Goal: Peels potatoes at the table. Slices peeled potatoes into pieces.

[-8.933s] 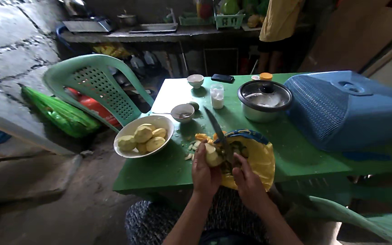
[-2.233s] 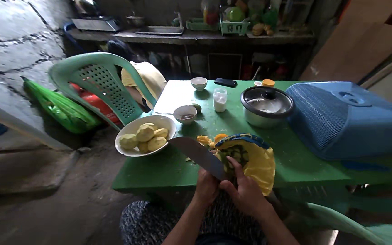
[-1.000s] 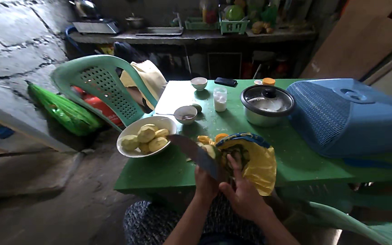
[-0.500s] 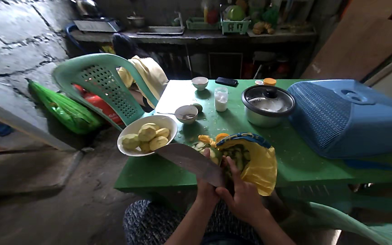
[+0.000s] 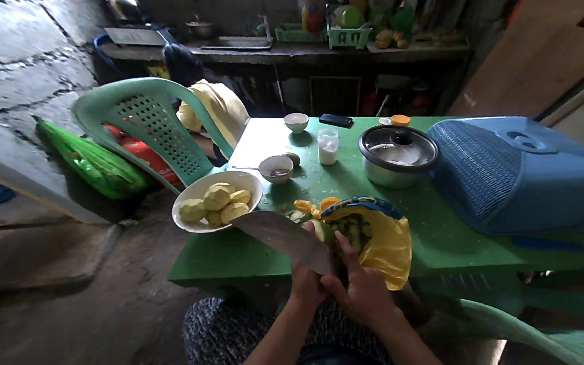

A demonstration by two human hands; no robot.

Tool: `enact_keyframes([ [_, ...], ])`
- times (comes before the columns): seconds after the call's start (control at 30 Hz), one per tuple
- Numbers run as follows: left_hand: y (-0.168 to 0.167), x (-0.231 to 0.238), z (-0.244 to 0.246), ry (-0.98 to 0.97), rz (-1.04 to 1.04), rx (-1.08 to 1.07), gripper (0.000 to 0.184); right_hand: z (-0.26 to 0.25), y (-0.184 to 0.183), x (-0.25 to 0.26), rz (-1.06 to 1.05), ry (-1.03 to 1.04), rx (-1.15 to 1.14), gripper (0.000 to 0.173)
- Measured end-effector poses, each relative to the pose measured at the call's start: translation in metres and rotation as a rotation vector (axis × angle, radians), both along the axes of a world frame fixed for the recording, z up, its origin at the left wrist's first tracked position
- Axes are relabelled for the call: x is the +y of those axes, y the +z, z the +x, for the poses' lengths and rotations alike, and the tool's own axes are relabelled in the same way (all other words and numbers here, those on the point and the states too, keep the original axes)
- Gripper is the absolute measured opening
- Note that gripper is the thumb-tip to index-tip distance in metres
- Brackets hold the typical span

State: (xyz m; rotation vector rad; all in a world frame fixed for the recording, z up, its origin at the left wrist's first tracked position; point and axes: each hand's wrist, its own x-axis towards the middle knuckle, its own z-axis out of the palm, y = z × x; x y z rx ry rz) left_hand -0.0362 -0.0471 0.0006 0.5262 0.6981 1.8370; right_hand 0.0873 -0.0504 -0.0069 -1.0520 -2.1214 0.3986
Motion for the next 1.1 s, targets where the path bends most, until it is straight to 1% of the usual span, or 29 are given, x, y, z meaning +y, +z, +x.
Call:
enact_keyframes([
  [0.1, -0.001, 0.0, -0.001, 0.037, 0.011, 0.067, 0.028, 0.002, 0.0, 0.001, 0.028, 0.006, -0.025, 0.091],
  [0.27, -0.004, 0.003, 0.001, 0.078, 0.057, 0.137, 0.026, 0.003, -0.003, 0.005, 0.029, 0.006, 0.013, 0.091],
  [0.37, -0.006, 0.001, 0.01, 0.113, 0.033, 0.214, 0.019, 0.003, 0.003, 0.007, -0.062, -0.005, 0.055, 0.084],
  [0.43, -0.009, 0.002, 0.011, 0.092, 0.045, 0.245, 0.026, 0.005, 0.005, 0.01, -0.098, 0.008, 0.076, 0.081],
  [0.5, -0.008, 0.003, 0.008, 0.046, 0.062, 0.213, 0.034, 0.007, 0.006, 0.012, -0.114, 0.031, 0.079, 0.083],
  [0.63, -0.008, 0.004, 0.006, 0.032, 0.07, 0.153, 0.028, 0.009, 0.002, 0.014, -0.082, 0.05, 0.066, 0.089],
  [0.8, -0.012, 0.007, 0.001, 0.08, 0.093, 0.242, 0.028, 0.009, 0.004, 0.015, -0.13, 0.074, 0.068, 0.091],
  [0.87, -0.011, 0.009, 0.0, 0.094, 0.09, 0.274, 0.033, 0.01, 0.006, 0.014, -0.17, 0.091, 0.044, 0.093],
  [0.9, -0.011, 0.009, -0.001, 0.085, 0.092, 0.294, 0.039, 0.01, 0.007, 0.014, -0.174, 0.096, 0.032, 0.093],
  [0.97, -0.012, 0.009, -0.003, 0.068, 0.097, 0.313, 0.043, 0.01, 0.008, 0.01, -0.143, 0.091, 0.001, 0.095],
  [1.03, -0.011, 0.009, -0.003, 0.09, 0.091, 0.326, 0.042, 0.011, 0.009, 0.008, -0.127, 0.071, -0.036, 0.094],
  [1.1, -0.013, 0.008, -0.001, 0.106, 0.079, 0.393, 0.042, 0.012, 0.01, 0.007, -0.134, 0.037, -0.055, 0.09],
])
